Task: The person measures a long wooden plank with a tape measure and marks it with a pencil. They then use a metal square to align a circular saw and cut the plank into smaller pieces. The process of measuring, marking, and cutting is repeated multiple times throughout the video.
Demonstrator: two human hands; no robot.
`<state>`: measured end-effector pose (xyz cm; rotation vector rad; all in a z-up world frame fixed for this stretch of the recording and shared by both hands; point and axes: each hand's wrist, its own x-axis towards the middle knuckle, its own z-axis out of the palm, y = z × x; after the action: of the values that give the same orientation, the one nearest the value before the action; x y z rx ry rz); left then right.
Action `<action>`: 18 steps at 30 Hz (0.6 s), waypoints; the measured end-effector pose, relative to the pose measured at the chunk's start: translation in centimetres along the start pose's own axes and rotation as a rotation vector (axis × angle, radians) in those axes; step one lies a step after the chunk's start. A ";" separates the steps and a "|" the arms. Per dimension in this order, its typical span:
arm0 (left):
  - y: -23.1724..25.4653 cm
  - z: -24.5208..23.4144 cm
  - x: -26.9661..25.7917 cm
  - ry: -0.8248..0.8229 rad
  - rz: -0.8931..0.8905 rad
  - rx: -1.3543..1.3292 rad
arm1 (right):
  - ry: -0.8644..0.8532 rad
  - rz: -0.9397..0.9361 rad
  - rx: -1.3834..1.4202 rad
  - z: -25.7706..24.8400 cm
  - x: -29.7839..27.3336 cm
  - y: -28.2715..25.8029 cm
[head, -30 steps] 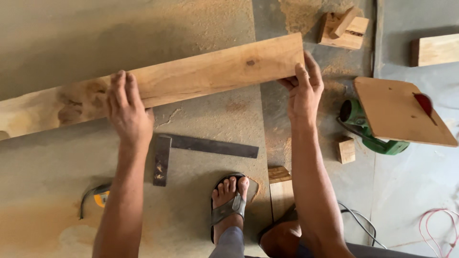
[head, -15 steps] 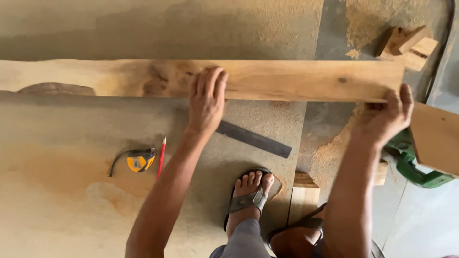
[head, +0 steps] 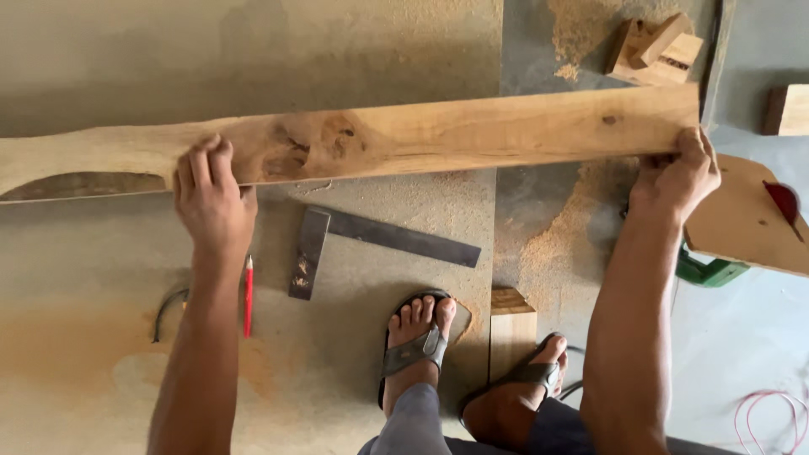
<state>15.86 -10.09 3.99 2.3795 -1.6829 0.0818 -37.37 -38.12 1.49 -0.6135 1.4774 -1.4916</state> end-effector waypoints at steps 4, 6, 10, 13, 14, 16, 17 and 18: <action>-0.7 -1.9 1.1 -0.033 0.135 -0.108 | -0.034 -0.170 -0.242 -0.9 1.4 0.3; -0.7 -2.3 2.2 -0.090 0.179 -0.160 | 0.023 -0.126 -0.409 -2.0 2.2 -0.1; 1.0 -1.7 5.6 -0.229 0.182 -0.322 | 0.030 -0.078 -0.633 -3.3 4.1 -0.7; 2.4 -0.5 7.2 -0.219 0.204 -0.335 | -0.008 -0.209 -0.782 -2.9 6.4 -0.2; 2.6 -0.2 7.7 -0.197 0.214 -0.313 | -0.057 -0.160 -0.712 -2.5 7.4 0.0; 2.3 0.7 9.3 -0.234 0.172 -0.331 | -0.162 -0.052 -0.580 -2.3 8.5 0.5; 2.3 1.2 9.5 -0.259 0.145 -0.340 | -0.155 -0.048 -0.674 -2.5 8.8 0.5; 2.4 1.5 9.7 -0.234 0.147 -0.331 | -0.149 -0.048 -0.755 -2.0 9.4 0.8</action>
<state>16.79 -20.16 4.56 2.0832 -1.8059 -0.4335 -43.14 -45.08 -1.92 -1.1785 1.9042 -0.8571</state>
